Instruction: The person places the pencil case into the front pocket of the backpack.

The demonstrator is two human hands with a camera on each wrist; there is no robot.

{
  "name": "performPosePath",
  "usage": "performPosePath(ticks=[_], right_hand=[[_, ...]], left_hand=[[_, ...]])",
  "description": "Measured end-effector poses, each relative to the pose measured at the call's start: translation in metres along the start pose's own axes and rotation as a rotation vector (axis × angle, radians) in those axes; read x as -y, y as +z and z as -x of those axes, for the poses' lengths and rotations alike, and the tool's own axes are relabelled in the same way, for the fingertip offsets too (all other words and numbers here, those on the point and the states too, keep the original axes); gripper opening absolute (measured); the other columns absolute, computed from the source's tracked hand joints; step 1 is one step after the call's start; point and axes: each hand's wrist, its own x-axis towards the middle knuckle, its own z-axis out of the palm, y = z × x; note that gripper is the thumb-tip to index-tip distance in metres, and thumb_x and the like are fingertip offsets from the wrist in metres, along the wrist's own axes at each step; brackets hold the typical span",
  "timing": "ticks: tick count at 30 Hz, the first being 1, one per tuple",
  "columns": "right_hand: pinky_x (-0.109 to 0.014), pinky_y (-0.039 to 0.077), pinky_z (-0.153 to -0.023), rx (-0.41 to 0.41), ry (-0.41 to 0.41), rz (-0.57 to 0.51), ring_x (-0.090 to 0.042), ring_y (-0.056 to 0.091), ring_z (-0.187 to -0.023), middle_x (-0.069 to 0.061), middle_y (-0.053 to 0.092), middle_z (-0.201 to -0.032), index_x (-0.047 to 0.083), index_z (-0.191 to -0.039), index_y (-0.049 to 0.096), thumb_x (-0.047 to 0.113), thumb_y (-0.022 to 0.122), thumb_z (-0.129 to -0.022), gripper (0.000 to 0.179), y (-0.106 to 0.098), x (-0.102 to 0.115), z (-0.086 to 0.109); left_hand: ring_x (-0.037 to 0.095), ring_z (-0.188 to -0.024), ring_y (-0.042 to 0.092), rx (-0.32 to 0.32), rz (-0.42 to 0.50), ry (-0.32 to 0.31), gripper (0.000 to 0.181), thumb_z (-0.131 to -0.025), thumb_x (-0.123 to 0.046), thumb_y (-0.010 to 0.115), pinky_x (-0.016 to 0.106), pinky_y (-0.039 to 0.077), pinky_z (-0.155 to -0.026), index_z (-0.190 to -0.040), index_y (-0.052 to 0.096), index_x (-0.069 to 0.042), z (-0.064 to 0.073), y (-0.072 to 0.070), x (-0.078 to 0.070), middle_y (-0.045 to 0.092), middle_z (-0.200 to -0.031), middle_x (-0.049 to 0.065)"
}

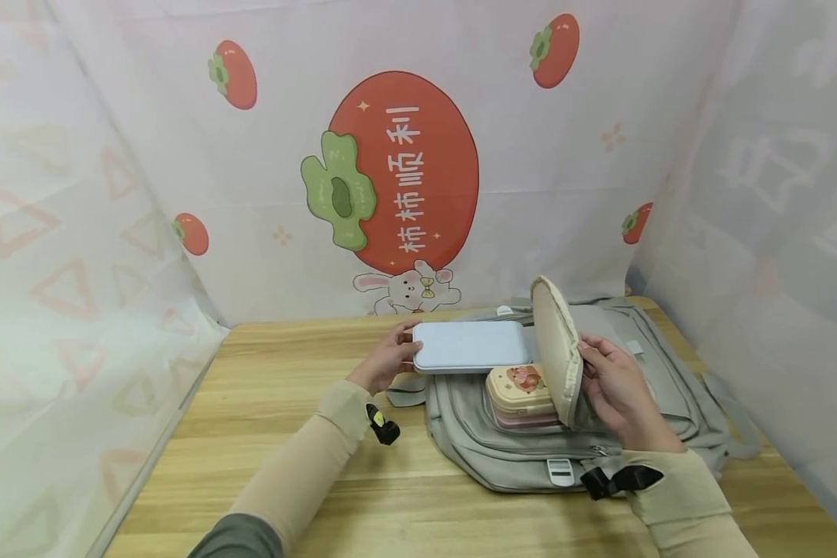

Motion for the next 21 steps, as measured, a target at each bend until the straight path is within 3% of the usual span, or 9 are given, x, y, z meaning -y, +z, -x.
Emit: performPosePath(ticks=[8,21], right_hand=[[-0.020,0.054,-0.072,-0.064,0.016,0.098,-0.007,0.065,-0.086,0.004,0.070,-0.097,0.020,-0.100,0.073,0.008,0.052,-0.108,0.026,0.006,0.002,-0.001],[-0.019,0.055,-0.074,-0.043,-0.001,0.162,-0.006,0.067,-0.089,0.006,0.071,-0.098,0.022,-0.102,0.072,0.010,0.050,-0.109,0.025,0.011,0.001,-0.004]], left_hand=[[0.019,-0.082,0.060,-0.002,0.012,-0.022,0.054,-0.107,-0.005,0.053,0.027,0.053,-0.066,-0.158,0.038,-0.009,-0.006,0.021,0.004,0.051,-0.125,0.016],[0.019,-0.077,0.060,-0.001,0.068,-0.018,0.058,-0.104,0.000,0.058,0.028,0.052,-0.062,-0.158,0.038,-0.006,-0.013,0.049,0.009,0.054,-0.118,0.015]])
